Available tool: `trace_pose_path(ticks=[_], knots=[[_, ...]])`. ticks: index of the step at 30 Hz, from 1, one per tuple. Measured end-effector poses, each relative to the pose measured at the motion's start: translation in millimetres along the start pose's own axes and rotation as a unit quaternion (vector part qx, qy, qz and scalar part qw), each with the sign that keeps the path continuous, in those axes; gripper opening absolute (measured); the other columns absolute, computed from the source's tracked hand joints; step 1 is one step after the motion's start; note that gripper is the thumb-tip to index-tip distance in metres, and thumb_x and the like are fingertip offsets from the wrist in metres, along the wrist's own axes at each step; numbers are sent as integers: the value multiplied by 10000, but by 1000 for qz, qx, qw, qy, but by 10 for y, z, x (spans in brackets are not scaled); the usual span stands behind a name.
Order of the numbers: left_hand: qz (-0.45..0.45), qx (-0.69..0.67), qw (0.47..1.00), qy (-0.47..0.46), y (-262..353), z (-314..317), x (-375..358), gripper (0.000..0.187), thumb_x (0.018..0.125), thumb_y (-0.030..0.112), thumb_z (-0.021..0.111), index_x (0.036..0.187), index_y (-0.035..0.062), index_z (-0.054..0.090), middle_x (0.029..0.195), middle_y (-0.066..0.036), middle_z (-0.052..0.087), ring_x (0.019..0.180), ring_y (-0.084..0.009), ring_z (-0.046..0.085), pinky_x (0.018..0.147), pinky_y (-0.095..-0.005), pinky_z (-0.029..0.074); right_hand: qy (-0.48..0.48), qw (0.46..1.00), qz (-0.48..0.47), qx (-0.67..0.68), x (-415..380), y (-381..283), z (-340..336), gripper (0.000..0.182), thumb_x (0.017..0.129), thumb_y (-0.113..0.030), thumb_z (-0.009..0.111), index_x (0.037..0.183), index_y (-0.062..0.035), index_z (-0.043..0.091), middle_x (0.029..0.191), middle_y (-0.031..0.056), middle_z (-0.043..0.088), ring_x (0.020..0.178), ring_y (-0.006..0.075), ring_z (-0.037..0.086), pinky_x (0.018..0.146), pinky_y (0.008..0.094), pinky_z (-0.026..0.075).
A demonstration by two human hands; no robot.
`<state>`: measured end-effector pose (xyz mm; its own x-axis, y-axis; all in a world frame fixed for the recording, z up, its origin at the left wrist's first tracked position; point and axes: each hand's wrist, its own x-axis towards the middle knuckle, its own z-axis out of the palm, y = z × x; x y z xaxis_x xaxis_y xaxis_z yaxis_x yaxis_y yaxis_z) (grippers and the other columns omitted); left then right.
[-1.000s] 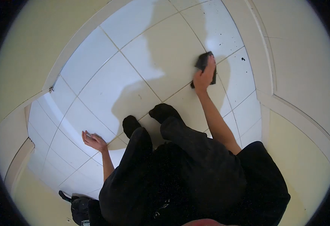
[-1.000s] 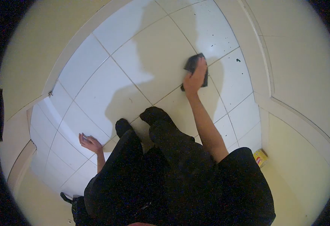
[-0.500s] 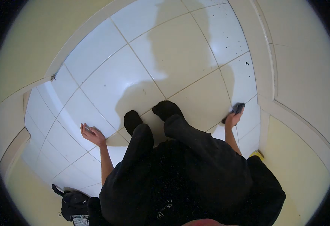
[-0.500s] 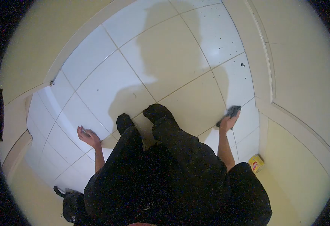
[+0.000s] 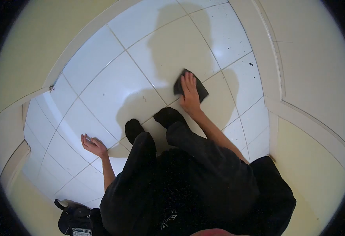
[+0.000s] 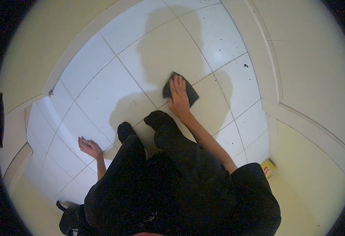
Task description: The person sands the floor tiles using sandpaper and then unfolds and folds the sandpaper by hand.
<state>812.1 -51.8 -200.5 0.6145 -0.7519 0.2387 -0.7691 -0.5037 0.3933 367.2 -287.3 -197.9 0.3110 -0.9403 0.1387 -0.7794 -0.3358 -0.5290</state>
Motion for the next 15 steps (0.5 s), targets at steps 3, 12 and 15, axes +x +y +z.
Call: trace_pose_path(ticks=[3, 12, 15], knots=[[-4, -12, 1000, 6, -20, 0, -13, 391, 1038, 173, 445, 1357, -40, 522, 1497, -227, 447, 1372, -376, 398, 1132, -490, 332, -82, 993, -87, 7, 641, 102, -3, 843, 711, 2, 616, 1529, -1, 411, 1637, 214, 340, 1538, 391, 289, 1268, 489, 266], [-21, 12, 1000, 1, -31, 17, -11, 394, 1048, 208, 441, 1366, -8, 528, 1503, -195, 461, 1380, -361, 401, 1134, -492, 331, -142, 966, -209, 52, 1501, 619, -330, 778, 751, -43, 603, 1514, -46, 451, 1632, 151, 378, 1521, 333, 338, 1282, 478, 244], [-24, 9, 1000, 0, -13, 9, -4, 396, 1053, 212, 444, 1371, -10, 525, 1507, -193, 453, 1375, -357, 399, 1128, -484, 340, -42, 992, -118, 34, 1568, 700, -288, 735, 777, -44, 578, 1502, -27, 457, 1607, 175, 406, 1508, 359, 346, 1279, 486, 237]])
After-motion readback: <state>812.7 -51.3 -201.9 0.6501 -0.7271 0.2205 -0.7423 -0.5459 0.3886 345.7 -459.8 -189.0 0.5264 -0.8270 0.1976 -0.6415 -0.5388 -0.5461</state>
